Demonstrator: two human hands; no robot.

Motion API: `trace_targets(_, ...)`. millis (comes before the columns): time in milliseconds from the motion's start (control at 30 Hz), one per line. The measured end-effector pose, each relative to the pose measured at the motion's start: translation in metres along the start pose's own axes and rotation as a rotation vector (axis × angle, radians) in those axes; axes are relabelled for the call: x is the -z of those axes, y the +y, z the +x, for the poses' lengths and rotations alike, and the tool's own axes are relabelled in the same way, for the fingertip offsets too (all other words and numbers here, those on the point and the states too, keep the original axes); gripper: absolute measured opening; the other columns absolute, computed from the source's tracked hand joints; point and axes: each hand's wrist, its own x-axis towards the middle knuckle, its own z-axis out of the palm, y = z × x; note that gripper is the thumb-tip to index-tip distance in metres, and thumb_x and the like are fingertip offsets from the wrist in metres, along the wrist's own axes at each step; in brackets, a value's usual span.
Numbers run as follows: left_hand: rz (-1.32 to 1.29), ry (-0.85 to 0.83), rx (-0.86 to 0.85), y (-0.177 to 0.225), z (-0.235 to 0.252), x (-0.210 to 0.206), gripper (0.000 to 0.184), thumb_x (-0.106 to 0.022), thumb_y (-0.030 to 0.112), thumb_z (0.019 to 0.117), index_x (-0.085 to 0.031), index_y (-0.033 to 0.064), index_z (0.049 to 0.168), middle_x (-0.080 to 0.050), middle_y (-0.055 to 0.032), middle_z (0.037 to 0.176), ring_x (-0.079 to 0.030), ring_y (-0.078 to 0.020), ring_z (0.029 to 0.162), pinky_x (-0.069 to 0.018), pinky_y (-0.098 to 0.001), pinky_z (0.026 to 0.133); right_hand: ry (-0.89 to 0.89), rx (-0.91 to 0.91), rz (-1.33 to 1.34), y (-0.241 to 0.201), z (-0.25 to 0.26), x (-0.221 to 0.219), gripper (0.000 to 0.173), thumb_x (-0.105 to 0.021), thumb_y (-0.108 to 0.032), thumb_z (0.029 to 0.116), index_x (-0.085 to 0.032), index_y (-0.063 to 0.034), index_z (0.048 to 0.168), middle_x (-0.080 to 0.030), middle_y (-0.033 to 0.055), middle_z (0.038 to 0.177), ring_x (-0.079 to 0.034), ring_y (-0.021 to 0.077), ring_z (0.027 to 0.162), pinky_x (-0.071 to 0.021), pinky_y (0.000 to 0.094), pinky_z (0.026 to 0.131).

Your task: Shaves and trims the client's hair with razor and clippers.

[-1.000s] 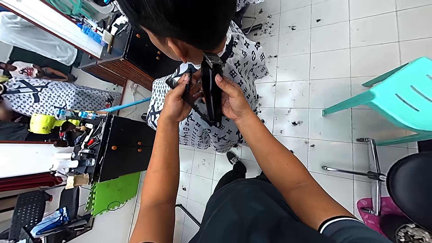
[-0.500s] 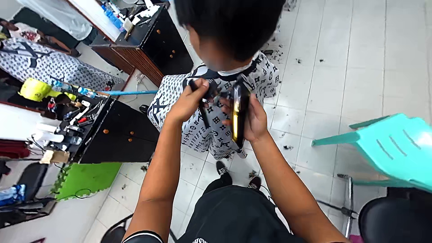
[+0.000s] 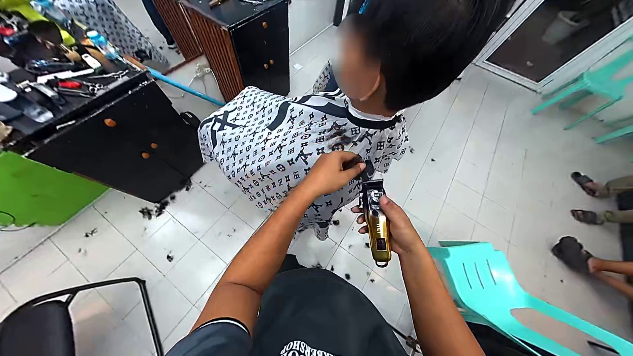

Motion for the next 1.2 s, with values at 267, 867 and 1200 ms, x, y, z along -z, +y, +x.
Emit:
trace_targets(267, -0.104, 0.167, 0.077, -0.01, -0.003, -0.003, 0.029, -0.053, 0.025, 0.1063, -0.069, 0.0019, 0.113, -0.07, -0.0112, 0.095, -0.066, -0.0187, 0.085, -0.0545, -0.0428, 0.081, 0.02, -0.03, -0.053, -0.016, 0.006, 0.009, 0.054, -0.072, -0.02, 0.0887, -0.049, -0.0016, 0.133, -0.07, 0.0125, 0.103, -0.074, 0.0254, 0.086, -0.0656, 0.0421, 0.071)
trace_targets(867, -0.132, 0.335, 0.133, 0.029, 0.025, -0.061, 0.025, -0.066, 0.026, 0.1006, -0.075, 0.0118, 0.119, -0.075, 0.0008, 0.092, -0.066, -0.0039, 0.072, -0.0567, -0.0262, 0.067, -0.257, 0.015, -0.455, -0.092, 0.063, 0.081, 0.063, -0.075, -0.028, 0.0911, -0.046, -0.0053, 0.143, -0.072, 0.01, 0.107, -0.074, 0.0205, 0.086, -0.0653, 0.0348, 0.073)
trace_targets(1200, -0.111, 0.628, 0.345, 0.071, 0.036, -0.154, 0.025, -0.063, 0.026, 0.1028, -0.074, 0.0091, 0.119, -0.073, 0.0001, 0.087, -0.063, -0.0032, 0.067, -0.0542, -0.0231, 0.062, -0.697, -0.1, -0.636, -0.127, 0.092, 0.16, 0.064, -0.079, -0.028, 0.0883, -0.05, -0.0087, 0.142, -0.072, 0.0088, 0.107, -0.074, 0.0189, 0.083, -0.0649, 0.0343, 0.072)
